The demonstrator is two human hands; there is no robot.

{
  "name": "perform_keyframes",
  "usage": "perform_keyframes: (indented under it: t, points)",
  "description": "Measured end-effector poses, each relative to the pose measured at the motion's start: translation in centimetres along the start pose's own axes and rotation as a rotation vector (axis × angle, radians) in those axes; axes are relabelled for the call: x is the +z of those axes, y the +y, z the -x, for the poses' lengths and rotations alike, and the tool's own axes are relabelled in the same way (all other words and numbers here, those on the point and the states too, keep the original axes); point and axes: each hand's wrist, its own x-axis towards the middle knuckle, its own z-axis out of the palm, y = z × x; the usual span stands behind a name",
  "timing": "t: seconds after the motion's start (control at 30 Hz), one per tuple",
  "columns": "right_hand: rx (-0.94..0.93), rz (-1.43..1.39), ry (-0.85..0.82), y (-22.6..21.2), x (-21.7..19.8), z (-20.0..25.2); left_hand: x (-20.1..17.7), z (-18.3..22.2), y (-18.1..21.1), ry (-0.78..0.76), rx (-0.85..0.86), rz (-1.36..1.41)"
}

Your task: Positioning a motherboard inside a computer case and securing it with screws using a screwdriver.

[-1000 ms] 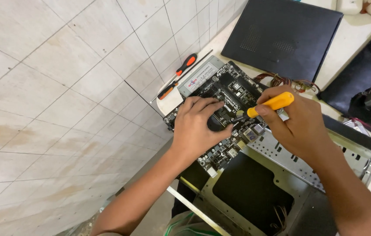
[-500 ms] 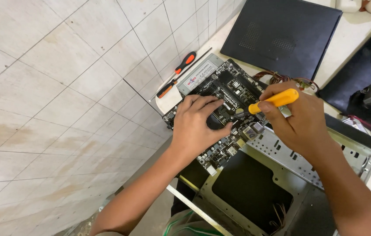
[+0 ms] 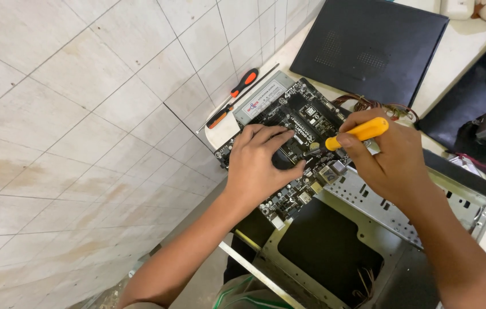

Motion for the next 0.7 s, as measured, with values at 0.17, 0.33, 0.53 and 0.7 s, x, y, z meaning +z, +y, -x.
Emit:
perform_keyframes:
  t: [0.17,0.33,0.53,0.7]
  points:
    - [0.011,-0.029,0.000,0.0,0.0,0.0,0.0,0.1,0.0,-0.001,-0.002,0.004]
    - [-0.002,-0.019,-0.014,0.1,0.0,-0.1,0.1,0.1,0.0,0.021,0.008,0.004]
    - [0.185,-0.134,0.045,-2.1,-0.5,-1.0,0.1,0.1,0.0,0.020,0.014,0.012]
    - [0.355,-0.230,0.073,-2.5,-0.6,-1.7,-0.2,0.0,0.2,0.034,0.027,0.017]
